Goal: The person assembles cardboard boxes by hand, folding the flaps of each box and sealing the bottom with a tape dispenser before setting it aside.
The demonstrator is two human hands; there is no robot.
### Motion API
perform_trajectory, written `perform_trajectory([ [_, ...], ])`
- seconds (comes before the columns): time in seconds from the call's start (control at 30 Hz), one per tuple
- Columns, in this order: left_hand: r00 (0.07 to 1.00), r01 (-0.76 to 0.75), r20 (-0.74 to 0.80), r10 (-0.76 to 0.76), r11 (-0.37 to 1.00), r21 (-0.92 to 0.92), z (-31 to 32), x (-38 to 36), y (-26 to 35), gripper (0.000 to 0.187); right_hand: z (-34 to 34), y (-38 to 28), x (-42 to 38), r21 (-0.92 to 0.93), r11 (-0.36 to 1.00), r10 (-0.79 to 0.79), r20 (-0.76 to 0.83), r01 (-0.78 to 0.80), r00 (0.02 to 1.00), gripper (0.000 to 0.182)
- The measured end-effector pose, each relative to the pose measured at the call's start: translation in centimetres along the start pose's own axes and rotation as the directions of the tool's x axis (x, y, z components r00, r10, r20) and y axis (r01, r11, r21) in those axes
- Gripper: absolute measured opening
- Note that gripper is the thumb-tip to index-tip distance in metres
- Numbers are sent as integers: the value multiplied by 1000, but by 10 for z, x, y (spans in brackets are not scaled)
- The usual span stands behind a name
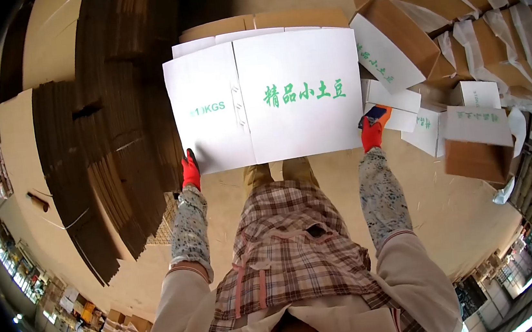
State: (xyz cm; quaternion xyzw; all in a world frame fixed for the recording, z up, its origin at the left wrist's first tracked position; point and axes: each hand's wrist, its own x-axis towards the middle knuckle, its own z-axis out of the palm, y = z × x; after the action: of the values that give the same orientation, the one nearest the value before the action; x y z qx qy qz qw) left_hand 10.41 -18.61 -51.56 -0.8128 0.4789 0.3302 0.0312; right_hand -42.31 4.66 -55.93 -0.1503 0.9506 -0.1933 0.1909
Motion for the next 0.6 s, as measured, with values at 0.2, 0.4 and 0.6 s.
perform_trajectory([
  [0.2,947,-212,50,317,735,-644,-178,-85,16,42,-170,-64,31,-121,927,-260,475,355,840,39],
  [0.4,881,-448,-352,317,316,-836,-247,-70,128,84,-278,-296,-27,1,889,-345,658,457,669,44],
  [0.6,789,-398,-371,489,-52,-916,-210,-10,153,68,-241,-363,-146,-7,496,-147,985,868,92,86],
])
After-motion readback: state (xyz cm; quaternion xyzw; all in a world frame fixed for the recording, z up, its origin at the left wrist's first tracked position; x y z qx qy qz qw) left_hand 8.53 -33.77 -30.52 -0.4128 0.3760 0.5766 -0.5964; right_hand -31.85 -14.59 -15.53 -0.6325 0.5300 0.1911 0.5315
